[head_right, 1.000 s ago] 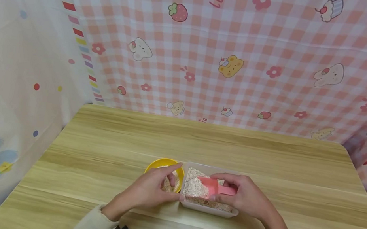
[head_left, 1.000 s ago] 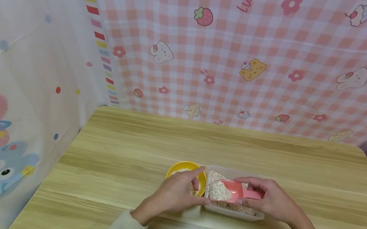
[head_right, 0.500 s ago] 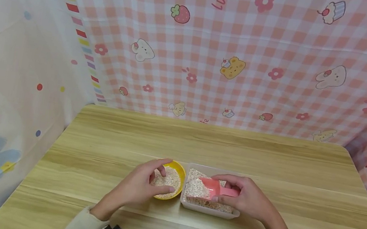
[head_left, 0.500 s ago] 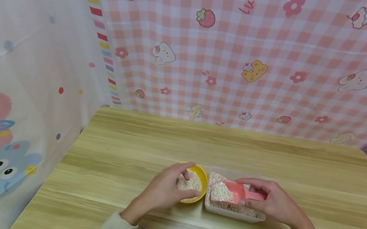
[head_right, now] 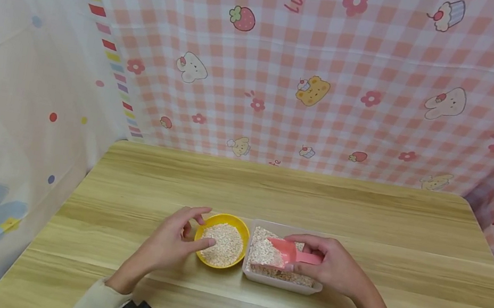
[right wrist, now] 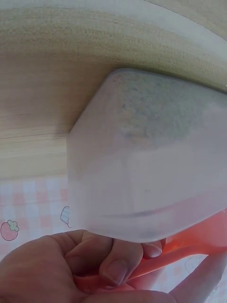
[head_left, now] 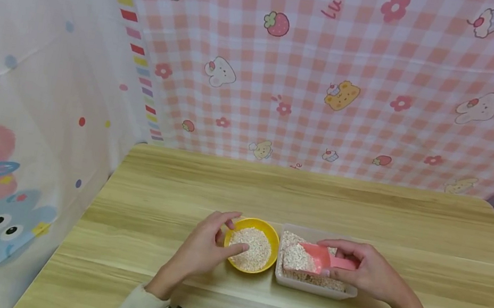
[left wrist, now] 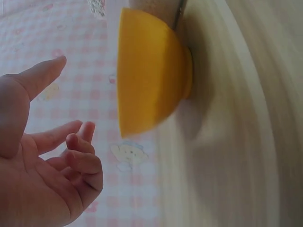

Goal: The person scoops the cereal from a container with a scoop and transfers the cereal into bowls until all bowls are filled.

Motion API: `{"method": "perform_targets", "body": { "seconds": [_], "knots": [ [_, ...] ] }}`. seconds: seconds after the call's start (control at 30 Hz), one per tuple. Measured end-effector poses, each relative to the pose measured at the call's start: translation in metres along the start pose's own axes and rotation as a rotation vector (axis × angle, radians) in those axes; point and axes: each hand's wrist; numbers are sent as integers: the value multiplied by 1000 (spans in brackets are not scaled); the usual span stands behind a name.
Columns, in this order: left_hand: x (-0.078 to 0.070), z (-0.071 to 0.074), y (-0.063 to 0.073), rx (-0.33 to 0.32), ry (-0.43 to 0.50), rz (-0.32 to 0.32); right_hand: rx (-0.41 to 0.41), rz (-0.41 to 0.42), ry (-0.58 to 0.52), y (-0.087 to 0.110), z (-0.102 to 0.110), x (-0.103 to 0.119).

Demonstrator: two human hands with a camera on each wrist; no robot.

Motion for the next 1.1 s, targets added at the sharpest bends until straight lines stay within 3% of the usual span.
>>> {"method": "perform_targets", "body": {
  "seconds": [0.2, 0.47, 0.77, 0.93, 1.1],
  "knots": [
    [14, 0, -2, 9, -9, 24, 10, -6, -28, 0, 1, -1],
    [30, -3, -7, 100, 69, 104, 7, -5, -33, 0, 1, 2],
    [42, -8, -9, 263, 193, 80, 8, -22, -18, 0, 0, 0],
    [46, -11, -10, 305, 263, 84, 6, -23, -6, -1, 0, 0],
    [49, -13, -12, 335, 246, 86, 5, -29, -7, -1, 1, 1]
  ]
}}
Point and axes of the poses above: each hand's wrist, its own y-axis away from the middle knuckle, its own z-axis out of the back of the hand, x = y × z, and after that the axes turned 6 degrees about -z, right-handed
